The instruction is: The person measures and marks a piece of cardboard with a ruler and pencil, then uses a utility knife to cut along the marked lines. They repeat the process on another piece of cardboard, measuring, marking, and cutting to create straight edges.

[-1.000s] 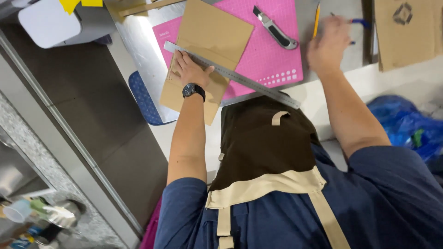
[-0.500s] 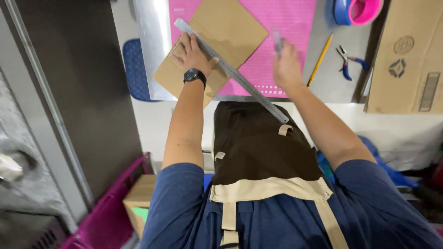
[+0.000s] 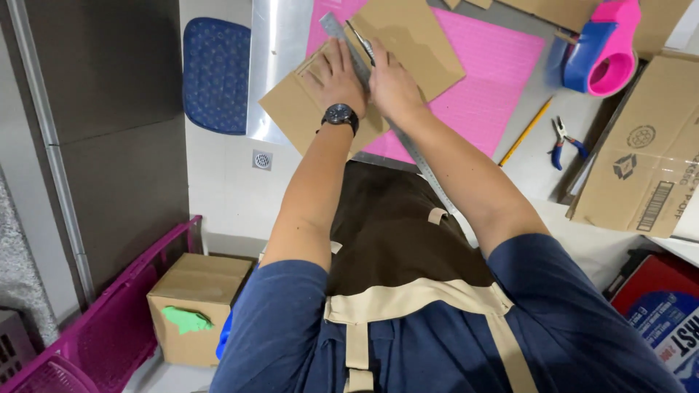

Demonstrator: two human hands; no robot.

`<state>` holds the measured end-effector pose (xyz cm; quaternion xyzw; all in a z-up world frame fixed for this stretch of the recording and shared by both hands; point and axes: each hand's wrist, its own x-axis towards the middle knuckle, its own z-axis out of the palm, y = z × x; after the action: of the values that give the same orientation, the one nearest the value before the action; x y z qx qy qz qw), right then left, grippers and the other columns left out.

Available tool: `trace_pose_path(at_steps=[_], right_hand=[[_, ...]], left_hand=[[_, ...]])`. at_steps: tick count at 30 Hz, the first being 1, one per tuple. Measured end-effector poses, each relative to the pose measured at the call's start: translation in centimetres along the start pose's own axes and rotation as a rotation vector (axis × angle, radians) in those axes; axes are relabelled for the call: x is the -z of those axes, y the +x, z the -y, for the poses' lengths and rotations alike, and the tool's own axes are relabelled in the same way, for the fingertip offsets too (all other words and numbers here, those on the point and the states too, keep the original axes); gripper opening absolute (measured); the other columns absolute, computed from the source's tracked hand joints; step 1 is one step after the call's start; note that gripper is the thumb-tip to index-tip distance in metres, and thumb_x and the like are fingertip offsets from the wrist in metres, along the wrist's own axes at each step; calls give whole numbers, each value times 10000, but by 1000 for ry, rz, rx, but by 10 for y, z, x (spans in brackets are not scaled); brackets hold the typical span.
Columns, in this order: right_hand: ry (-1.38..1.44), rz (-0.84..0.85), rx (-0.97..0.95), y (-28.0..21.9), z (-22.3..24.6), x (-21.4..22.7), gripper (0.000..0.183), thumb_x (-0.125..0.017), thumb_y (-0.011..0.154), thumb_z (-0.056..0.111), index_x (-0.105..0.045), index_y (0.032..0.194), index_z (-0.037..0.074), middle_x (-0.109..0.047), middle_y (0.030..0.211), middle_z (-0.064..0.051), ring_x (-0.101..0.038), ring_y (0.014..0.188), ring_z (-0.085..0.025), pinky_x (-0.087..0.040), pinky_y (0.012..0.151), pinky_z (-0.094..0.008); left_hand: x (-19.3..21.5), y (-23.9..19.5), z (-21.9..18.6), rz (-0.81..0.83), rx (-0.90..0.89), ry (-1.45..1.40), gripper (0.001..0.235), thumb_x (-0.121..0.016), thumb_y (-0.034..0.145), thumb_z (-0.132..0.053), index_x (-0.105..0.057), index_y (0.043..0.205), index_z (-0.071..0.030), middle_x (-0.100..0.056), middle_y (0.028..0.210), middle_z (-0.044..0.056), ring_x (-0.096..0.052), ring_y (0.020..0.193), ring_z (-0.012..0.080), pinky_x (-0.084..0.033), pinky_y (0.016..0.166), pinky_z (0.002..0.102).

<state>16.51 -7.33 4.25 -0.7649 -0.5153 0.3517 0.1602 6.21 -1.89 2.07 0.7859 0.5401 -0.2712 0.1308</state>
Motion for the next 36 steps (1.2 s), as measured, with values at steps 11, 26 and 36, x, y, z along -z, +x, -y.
trace_pose_path(at_steps=[11,26,36], right_hand=[[-152,136,9,1,19,6,644,-459,1079,221,-142,1639,250,-537,1258,-323,-630,942,-570,-518,764,-648],[-370,108,107,-9,1,-4,669,-497,1056,139,-180,1644,167,-581,1195,-380,-660,671,-472,-556,537,-540],[-517,21,189,-118,-51,-6,654,-571,989,23,-317,1587,90,-617,835,-219,-497,386,-228,-418,302,-375]], left_hand=[[-2,1,0,-13,-18,44,794,-502,1088,-368,11,1651,-145,9,1724,8,-137,1575,341,-208,1220,654],[-2,3,-2,0,-13,77,889,-611,1089,-428,16,1646,-134,-30,1735,33,-167,1604,361,-118,1230,695],[-1,-2,-3,-89,-38,135,1188,-745,820,-758,-135,1625,-132,-224,1689,134,-215,1535,423,-88,1164,775]])
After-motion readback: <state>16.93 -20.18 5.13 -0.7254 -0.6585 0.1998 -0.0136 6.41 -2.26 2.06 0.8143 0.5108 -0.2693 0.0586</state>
